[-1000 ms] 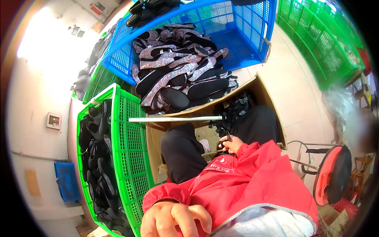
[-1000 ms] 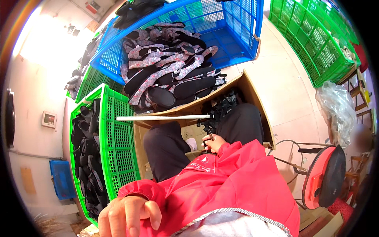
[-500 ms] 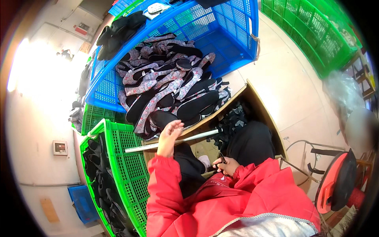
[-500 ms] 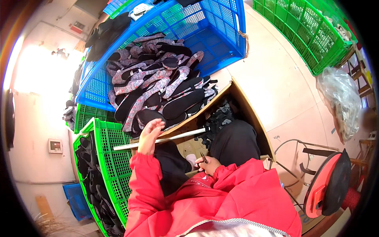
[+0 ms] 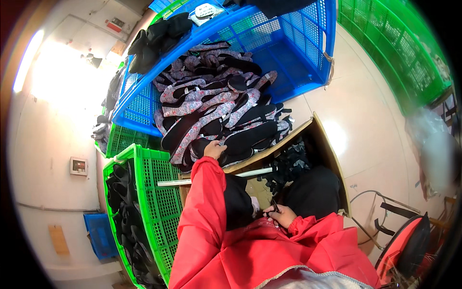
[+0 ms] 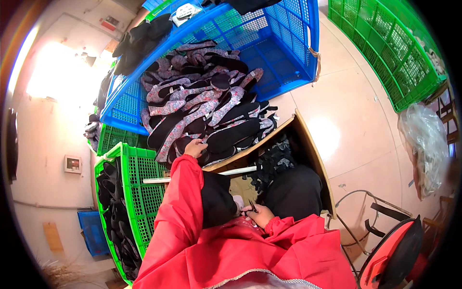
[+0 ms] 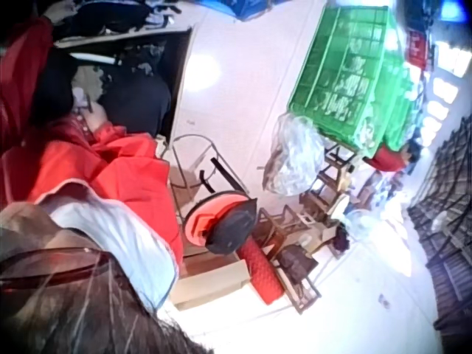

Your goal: The person sits on the floor and sews straps onto the soles of black slippers using a needle and thread. They pick up slippers from a blue crate, stitch the attachment points, and place the finished items into a green crate.

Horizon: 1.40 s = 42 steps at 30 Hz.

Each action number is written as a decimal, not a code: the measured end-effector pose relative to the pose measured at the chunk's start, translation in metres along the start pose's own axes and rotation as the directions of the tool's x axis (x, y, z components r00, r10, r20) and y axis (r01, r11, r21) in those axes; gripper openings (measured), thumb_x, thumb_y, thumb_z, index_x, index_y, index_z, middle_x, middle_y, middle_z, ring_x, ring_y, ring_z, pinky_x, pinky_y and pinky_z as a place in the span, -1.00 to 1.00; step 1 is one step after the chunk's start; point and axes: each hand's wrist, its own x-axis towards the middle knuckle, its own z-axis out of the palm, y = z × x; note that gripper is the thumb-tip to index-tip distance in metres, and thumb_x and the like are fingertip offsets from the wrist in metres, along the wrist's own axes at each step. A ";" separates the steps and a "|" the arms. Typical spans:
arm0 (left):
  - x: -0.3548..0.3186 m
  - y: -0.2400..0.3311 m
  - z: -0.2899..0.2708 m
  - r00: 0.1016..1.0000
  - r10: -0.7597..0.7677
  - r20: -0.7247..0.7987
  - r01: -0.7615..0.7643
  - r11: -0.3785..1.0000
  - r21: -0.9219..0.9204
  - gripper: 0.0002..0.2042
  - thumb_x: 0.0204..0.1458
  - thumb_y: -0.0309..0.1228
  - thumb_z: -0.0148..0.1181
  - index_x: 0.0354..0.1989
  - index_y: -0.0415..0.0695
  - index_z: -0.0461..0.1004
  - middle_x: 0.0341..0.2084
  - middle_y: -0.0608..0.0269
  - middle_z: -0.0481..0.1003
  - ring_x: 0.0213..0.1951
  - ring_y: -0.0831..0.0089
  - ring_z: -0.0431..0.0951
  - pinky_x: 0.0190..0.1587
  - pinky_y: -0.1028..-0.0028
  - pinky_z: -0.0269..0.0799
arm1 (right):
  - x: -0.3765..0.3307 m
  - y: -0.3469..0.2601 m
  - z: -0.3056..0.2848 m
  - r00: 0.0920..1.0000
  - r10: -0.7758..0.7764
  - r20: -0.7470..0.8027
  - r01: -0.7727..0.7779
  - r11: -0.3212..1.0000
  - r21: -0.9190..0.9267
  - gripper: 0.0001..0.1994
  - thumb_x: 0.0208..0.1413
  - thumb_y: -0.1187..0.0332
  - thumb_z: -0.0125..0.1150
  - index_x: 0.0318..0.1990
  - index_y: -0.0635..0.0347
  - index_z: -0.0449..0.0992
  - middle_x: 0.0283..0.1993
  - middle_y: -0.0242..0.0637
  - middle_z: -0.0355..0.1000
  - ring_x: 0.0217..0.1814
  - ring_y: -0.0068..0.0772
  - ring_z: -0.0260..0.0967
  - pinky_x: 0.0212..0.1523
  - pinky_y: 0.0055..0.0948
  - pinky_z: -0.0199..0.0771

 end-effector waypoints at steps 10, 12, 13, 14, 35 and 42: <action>0.036 0.044 0.029 0.999 0.023 -0.044 -0.004 0.923 0.386 -0.30 -0.34 -0.01 0.41 0.04 -0.14 0.51 -0.01 -0.06 0.51 0.02 0.06 0.52 0.13 0.30 0.38 | 0.006 0.015 -0.019 0.992 -0.115 -0.051 0.117 0.992 0.042 -0.80 0.21 0.54 0.04 -0.06 0.25 0.54 -0.22 -0.40 0.53 -0.28 -0.65 0.39 -0.18 -0.64 0.40; 0.050 0.017 0.028 0.994 -0.105 -0.008 0.097 0.887 0.452 -0.32 -0.32 -0.02 0.40 0.04 -0.12 0.52 0.00 -0.03 0.51 0.07 0.11 0.49 0.12 0.27 0.40 | 0.000 0.011 -0.017 0.995 -0.098 0.034 0.096 0.994 0.049 -0.76 0.23 0.56 0.01 -0.01 0.26 0.52 -0.14 -0.36 0.54 -0.22 -0.62 0.40 -0.10 -0.63 0.39; 0.058 0.015 0.037 0.990 -0.141 0.028 0.110 0.865 0.490 -0.33 -0.32 -0.03 0.40 0.04 -0.11 0.53 -0.01 -0.03 0.51 0.06 0.10 0.50 0.11 0.26 0.41 | -0.002 0.009 -0.017 0.995 -0.090 0.038 0.088 0.994 0.068 -0.75 0.23 0.56 -0.01 0.00 0.26 0.52 -0.12 -0.36 0.53 -0.22 -0.62 0.41 -0.10 -0.63 0.39; 0.058 0.019 0.042 0.986 -0.153 0.066 0.097 0.850 0.518 -0.34 -0.32 -0.04 0.40 0.03 -0.10 0.53 -0.01 -0.02 0.52 0.05 0.10 0.51 0.11 0.25 0.41 | -0.006 0.008 -0.016 0.995 -0.091 0.034 0.087 0.992 0.096 -0.74 0.23 0.57 -0.02 0.01 0.26 0.51 -0.11 -0.35 0.53 -0.21 -0.62 0.41 -0.10 -0.64 0.39; -0.104 0.056 0.022 0.725 0.544 -0.422 -0.680 0.660 -0.319 -0.73 -0.20 -0.53 0.33 -0.25 -0.25 0.50 -0.43 0.23 0.54 -0.35 0.49 0.55 -0.29 0.47 0.45 | -0.034 -0.002 0.019 0.987 -0.083 -0.134 0.076 0.995 -0.058 -0.65 0.34 0.26 -0.13 0.19 0.18 0.29 -0.25 -0.15 0.52 -0.66 -0.52 0.23 -0.65 -0.58 0.18; -0.213 0.038 -0.025 0.688 0.717 -0.113 -0.369 0.211 -0.905 -0.70 -0.21 -0.80 0.13 -0.25 -0.24 0.47 -0.23 0.17 0.54 -0.10 0.39 0.53 0.05 0.40 0.41 | -0.037 -0.005 0.009 0.965 -0.184 -0.187 0.191 0.981 0.025 -0.68 0.35 0.20 -0.09 0.12 0.16 0.35 -0.27 -0.19 0.53 -0.67 -0.55 0.22 -0.70 -0.61 0.10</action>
